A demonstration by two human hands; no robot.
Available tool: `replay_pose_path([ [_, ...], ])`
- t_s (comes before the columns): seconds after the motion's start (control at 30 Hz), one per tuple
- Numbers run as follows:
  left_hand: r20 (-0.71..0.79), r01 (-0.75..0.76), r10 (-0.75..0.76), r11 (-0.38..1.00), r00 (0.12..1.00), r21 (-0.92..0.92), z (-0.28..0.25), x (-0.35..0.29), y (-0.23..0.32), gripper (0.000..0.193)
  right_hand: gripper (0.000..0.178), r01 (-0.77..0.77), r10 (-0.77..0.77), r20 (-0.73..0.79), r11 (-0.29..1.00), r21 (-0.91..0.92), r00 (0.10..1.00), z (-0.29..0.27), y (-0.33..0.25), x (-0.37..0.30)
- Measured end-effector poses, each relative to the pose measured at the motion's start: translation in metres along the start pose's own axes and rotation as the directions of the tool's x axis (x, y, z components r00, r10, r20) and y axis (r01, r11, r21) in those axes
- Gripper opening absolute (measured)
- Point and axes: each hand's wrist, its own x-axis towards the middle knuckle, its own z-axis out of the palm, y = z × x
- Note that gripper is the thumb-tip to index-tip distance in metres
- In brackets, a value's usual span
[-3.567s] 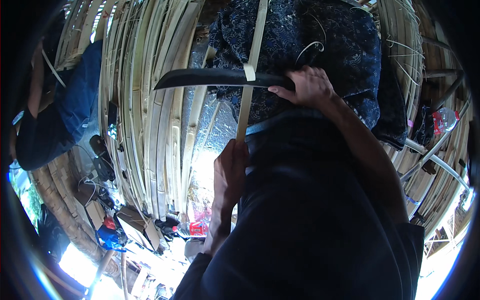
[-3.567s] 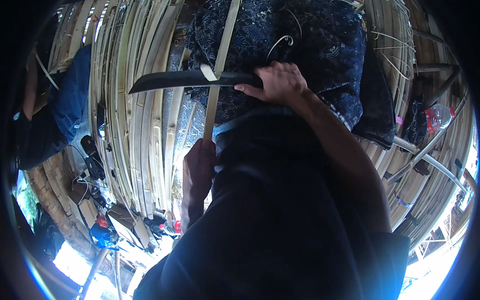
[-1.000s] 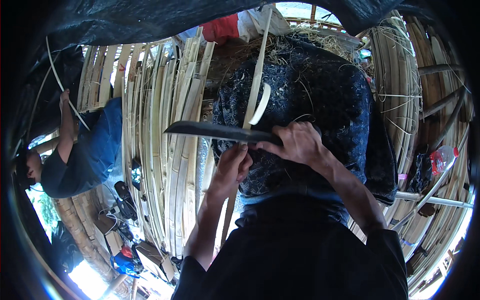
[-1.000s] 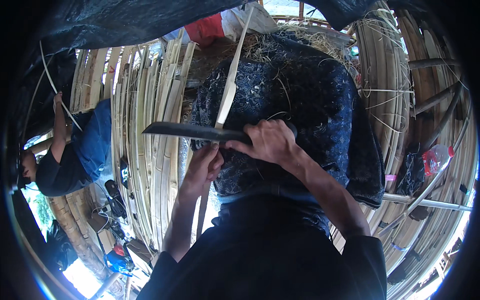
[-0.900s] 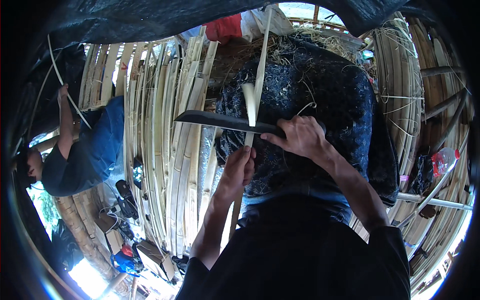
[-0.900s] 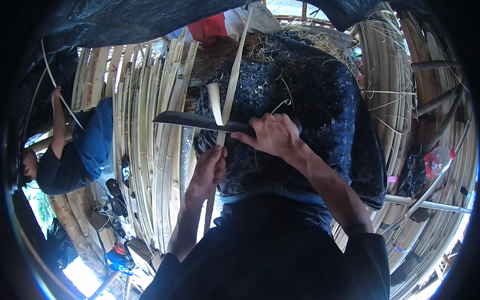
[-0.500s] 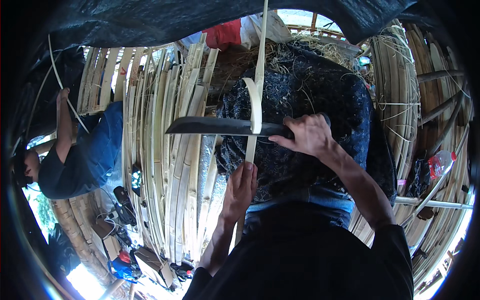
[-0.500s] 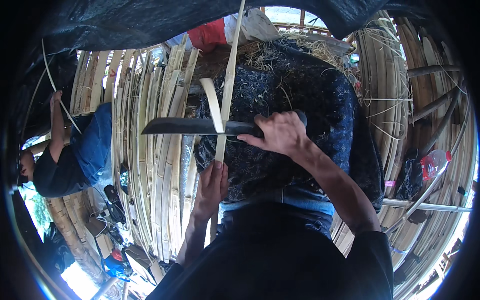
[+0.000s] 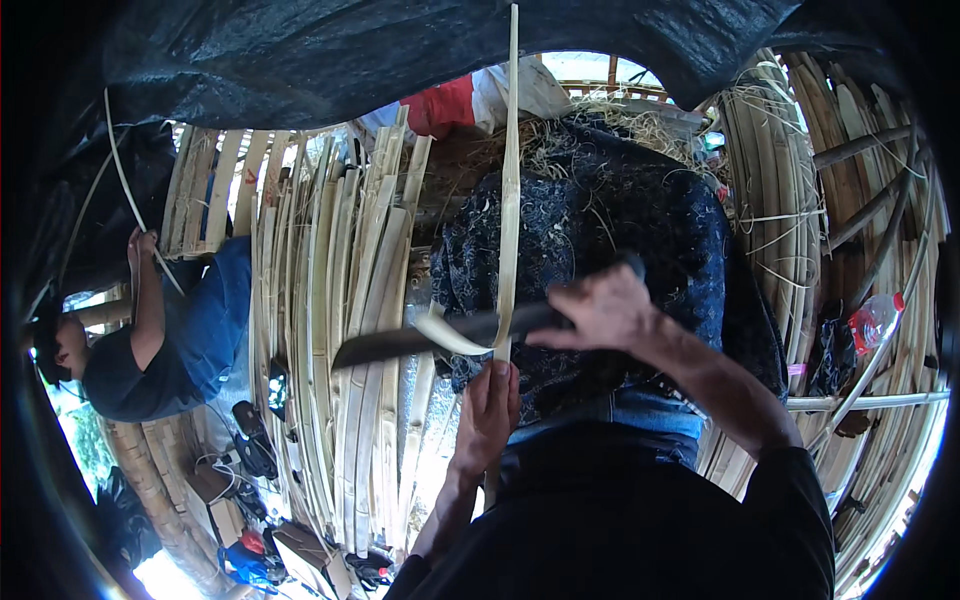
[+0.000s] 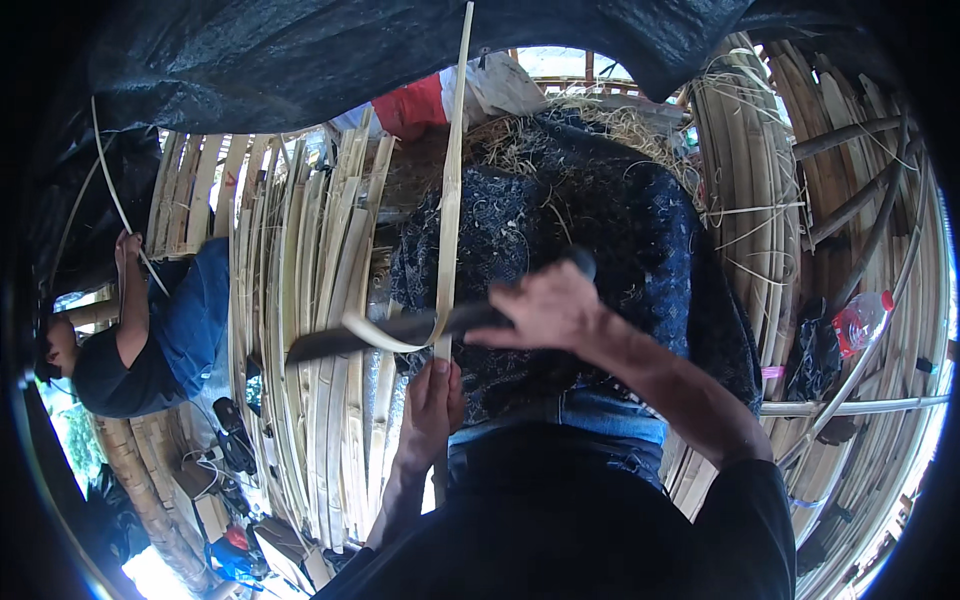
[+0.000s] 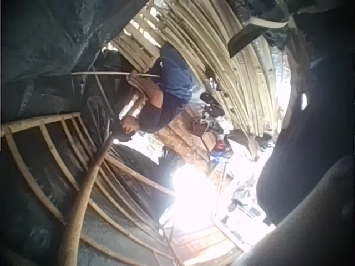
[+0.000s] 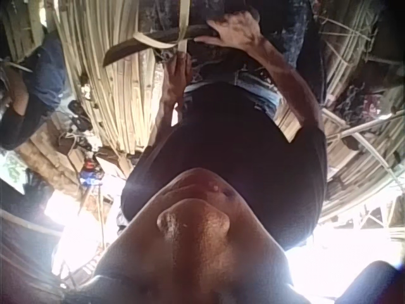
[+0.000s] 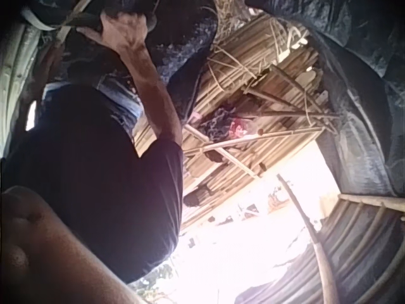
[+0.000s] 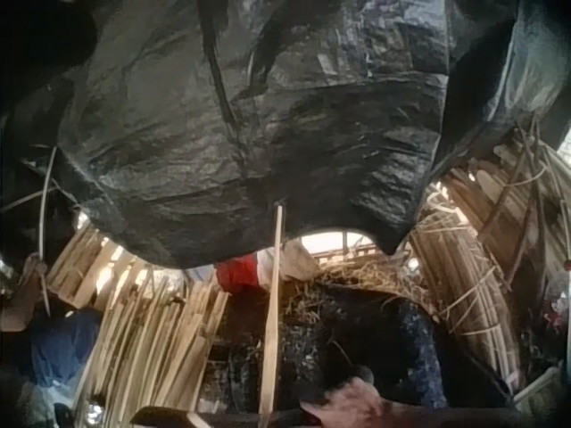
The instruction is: Shaving and smoothing strips of bamboo using a large knife or machete.
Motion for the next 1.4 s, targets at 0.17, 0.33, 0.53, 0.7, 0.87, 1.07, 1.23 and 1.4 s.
replay_pose_path([
  [0.17,0.078,0.162,-0.164,0.986,0.983,0.023,0.000,0.000,0.001,0.019,0.067,-0.075,0.075,-0.050,0.997,0.006,0.996,-0.002,0.011,-0.002],
  [0.33,-0.041,-0.421,0.448,0.864,0.893,0.278,0.007,-0.007,-0.008,0.016,0.068,0.027,-0.030,-0.140,0.999,-0.023,0.990,-0.002,0.025,-0.006],
  [0.53,0.025,0.034,-0.034,0.999,0.999,0.014,-0.001,-0.006,0.007,0.030,0.066,0.015,-0.011,-0.124,0.999,0.032,0.992,0.001,0.008,-0.011],
  [0.7,0.023,0.097,-0.098,0.993,0.995,0.061,-0.003,-0.018,0.006,0.023,0.064,-0.092,0.080,-0.202,0.995,-0.047,0.976,-0.002,0.060,-0.001],
  [0.87,0.001,-0.389,0.429,0.817,0.903,0.425,-0.002,-0.031,-0.008,0.018,0.048,-0.065,-0.004,-0.319,0.976,-0.206,0.948,-0.006,0.067,-0.006],
  [1.07,0.049,0.227,-0.227,0.974,0.973,-0.002,0.001,-0.016,0.008,0.025,0.061,-0.098,0.102,-0.078,0.994,0.047,0.992,-0.011,0.016,-0.014],
  [1.23,0.098,0.284,-0.273,0.951,0.957,-0.120,0.004,-0.012,0.014,0.024,0.063,-0.097,0.098,-0.066,0.995,0.027,0.993,-0.022,0.004,-0.016],
  [1.4,0.062,0.029,-0.034,0.996,0.997,0.081,0.008,-0.007,0.008,0.022,0.064,-0.139,0.142,-0.063,0.989,0.058,0.988,-0.012,0.006,-0.013],
])
